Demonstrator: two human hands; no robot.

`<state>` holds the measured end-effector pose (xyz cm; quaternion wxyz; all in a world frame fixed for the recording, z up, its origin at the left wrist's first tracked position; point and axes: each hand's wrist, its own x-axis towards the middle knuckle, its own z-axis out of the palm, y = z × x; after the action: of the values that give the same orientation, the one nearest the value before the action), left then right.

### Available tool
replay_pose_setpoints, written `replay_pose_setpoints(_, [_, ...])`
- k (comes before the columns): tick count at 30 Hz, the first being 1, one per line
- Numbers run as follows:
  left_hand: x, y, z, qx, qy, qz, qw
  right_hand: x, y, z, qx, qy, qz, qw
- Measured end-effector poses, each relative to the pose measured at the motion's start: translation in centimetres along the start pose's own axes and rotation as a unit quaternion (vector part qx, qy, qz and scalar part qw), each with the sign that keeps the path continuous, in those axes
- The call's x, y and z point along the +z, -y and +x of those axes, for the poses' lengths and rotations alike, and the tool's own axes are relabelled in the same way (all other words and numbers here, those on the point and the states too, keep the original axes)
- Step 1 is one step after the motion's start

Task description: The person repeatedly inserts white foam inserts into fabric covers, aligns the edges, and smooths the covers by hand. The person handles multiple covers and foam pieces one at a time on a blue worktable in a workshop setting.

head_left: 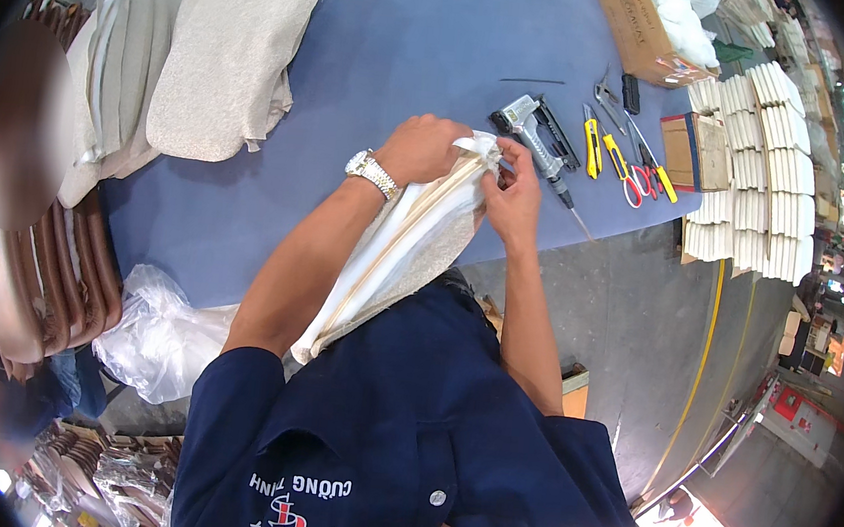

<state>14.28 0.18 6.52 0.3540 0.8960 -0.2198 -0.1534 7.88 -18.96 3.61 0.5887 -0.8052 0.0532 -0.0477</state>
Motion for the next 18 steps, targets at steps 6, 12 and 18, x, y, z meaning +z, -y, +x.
replay_pose_setpoints(6, [-0.1,0.6,0.2,0.003,0.000,-0.012,1.000,0.0,0.1,-0.1,-0.005,0.008,0.004,1.000])
replay_pose_setpoints(12, [0.3,-0.5,-2.1,-0.010,-0.032,-0.104,0.994,-0.4,-0.5,-0.9,0.014,0.029,0.019,0.999])
replay_pose_setpoints(18, [5.9,-1.2,-5.3,-0.124,-0.077,-0.265,0.953,-1.2,-5.0,-5.6,0.060,-0.048,0.149,0.986])
